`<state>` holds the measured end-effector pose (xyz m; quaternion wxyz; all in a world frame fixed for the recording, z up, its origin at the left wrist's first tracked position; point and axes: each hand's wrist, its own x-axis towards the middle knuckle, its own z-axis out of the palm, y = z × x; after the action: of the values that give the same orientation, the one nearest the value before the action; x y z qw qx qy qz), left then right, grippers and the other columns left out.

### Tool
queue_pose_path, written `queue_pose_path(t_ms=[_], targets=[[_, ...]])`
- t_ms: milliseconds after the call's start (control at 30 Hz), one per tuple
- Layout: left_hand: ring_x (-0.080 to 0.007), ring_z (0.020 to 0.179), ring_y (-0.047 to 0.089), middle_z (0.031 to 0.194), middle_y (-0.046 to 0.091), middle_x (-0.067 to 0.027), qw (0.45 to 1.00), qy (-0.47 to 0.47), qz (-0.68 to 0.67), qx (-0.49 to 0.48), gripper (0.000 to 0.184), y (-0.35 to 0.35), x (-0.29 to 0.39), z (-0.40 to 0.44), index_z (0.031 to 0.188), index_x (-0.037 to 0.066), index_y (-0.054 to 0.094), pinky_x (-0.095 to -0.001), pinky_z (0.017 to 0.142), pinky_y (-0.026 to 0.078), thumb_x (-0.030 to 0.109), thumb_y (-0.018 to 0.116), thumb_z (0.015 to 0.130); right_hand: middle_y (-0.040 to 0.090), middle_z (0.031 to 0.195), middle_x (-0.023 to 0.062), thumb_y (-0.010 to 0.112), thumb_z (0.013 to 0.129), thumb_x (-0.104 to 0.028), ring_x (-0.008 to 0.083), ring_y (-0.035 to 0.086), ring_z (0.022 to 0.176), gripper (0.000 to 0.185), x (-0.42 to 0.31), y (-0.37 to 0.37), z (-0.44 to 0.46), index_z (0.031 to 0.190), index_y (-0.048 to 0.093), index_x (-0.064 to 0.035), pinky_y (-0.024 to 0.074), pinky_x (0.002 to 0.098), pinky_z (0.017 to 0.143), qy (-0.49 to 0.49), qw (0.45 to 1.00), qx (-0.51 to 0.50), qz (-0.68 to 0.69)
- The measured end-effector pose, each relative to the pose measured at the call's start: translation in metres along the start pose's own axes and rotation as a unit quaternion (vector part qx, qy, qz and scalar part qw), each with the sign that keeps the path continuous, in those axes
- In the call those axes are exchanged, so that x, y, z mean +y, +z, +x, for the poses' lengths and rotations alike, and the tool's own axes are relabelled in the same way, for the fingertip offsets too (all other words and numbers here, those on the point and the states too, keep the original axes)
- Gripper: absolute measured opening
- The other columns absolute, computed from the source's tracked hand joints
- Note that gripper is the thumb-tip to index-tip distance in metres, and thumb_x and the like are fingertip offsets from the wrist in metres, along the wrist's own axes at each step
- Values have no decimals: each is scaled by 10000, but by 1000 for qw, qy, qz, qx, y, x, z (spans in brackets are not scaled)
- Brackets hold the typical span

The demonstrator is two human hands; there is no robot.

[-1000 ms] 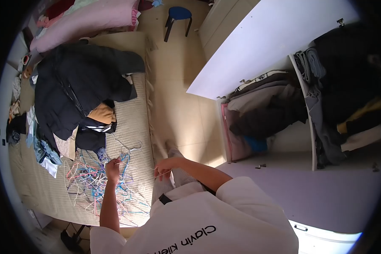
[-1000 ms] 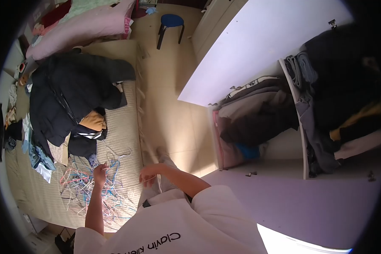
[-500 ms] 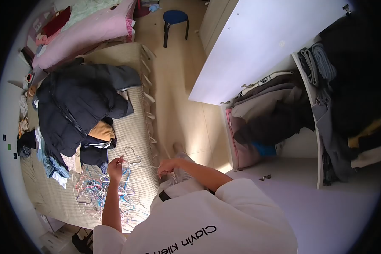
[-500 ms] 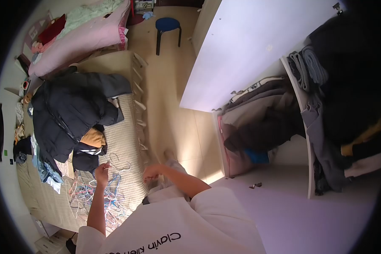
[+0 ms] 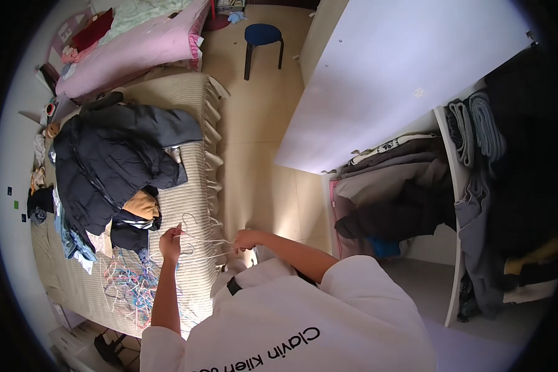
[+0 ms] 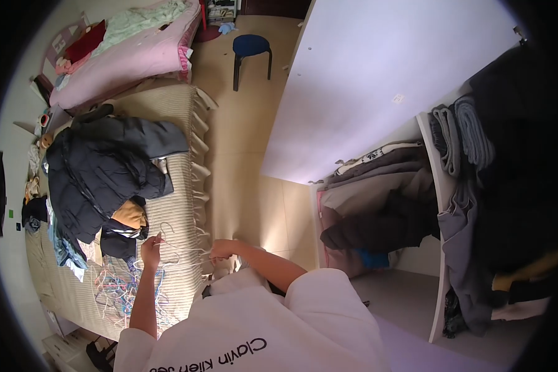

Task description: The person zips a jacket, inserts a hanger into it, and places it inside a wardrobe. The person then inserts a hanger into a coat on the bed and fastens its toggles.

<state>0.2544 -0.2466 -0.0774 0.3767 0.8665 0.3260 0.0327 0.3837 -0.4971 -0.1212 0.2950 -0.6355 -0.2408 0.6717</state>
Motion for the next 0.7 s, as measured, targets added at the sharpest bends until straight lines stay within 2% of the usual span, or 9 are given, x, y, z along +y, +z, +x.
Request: queue_pose_path(t_ms=[100, 133, 233, 267, 367, 500, 567, 633, 700], targets=[[-120, 526, 530, 672, 622, -20, 988, -65, -140, -26, 175, 10, -12, 4, 834, 44, 651, -283, 529, 419, 181, 556, 886, 604, 619, 58, 583, 747, -259, 147, 525, 486, 250, 3, -8, -6, 853, 702, -66, 419, 301, 468, -50, 995, 54, -60], [-90, 549, 494, 656, 586, -26, 979, -4, -205, 21, 148, 19, -25, 6, 865, 17, 626, -278, 526, 407, 163, 601, 873, 628, 654, 79, 582, 744, -265, 174, 562, 520, 260, 7, -8, 1, 864, 702, -68, 448, 318, 504, -87, 986, 100, -99], [-227, 811, 565, 822, 604, -89, 983, 98, -27, 152, 119, 19, -41, 13, 860, 9, 615, -333, 755, 426, 125, 624, 837, 668, 799, 148, 570, 748, -270, 271, 642, 708, 261, -7, -10, -12, 863, 695, -71, 498, 386, 663, -72, 972, 179, -135], [-298, 980, 529, 956, 591, -115, 990, 40, -48, 125, 157, 13, -39, 13, 939, 24, 596, -383, 878, 388, 112, 631, 813, 665, 815, 155, 572, 741, -258, 282, 641, 745, 244, -9, -10, -10, 834, 694, -69, 494, 401, 684, -75, 967, 202, -134], [-335, 1143, 437, 1087, 553, -122, 968, 45, 152, 195, 294, 9, -38, 10, 1049, 53, 552, -439, 978, 327, 123, 650, 781, 662, 836, 141, 561, 775, -265, 278, 639, 777, 246, -21, -4, -9, 885, 685, -83, 492, 384, 694, -63, 953, 227, -191], [-379, 1277, 281, 1306, 405, -171, 928, -7, 179, 326, 685, -11, -16, 13, 1287, 51, 384, -490, 1044, 239, 133, 726, 699, 644, 853, 137, 526, 825, -226, 293, 619, 769, 227, -27, 13, 15, 940, 660, -82, 482, 372, 691, -121, 947, 248, -167], [-392, 1296, 235, 1340, 356, -216, 944, 54, 129, 298, 743, -2, -88, 28, 1330, 0, 316, -469, 1058, 224, 183, 714, 730, 635, 825, 123, 504, 847, -184, 260, 596, 709, 204, -32, 16, 30, 935, 650, -72, 470, 361, 655, -190, 942, 262, -87], [-350, 1210, 403, 1273, 457, -222, 988, -68, -12, 138, 633, -5, -78, 23, 1290, 2, 401, -403, 1017, 313, 201, 694, 765, 622, 789, 99, 491, 862, -150, 211, 560, 646, 191, -45, 18, 45, 948, 636, -60, 448, 335, 602, -235, 934, 270, -29], [-338, 1176, 457, 1255, 495, -210, 985, -95, -120, 74, 605, 14, -92, 20, 1305, 73, 431, -366, 961, 376, 300, 672, 798, 606, 744, 64, 487, 870, -122, 144, 510, 581, 186, -61, 19, 60, 977, 617, -44, 417, 295, 534, -248, 926, 285, 8]])
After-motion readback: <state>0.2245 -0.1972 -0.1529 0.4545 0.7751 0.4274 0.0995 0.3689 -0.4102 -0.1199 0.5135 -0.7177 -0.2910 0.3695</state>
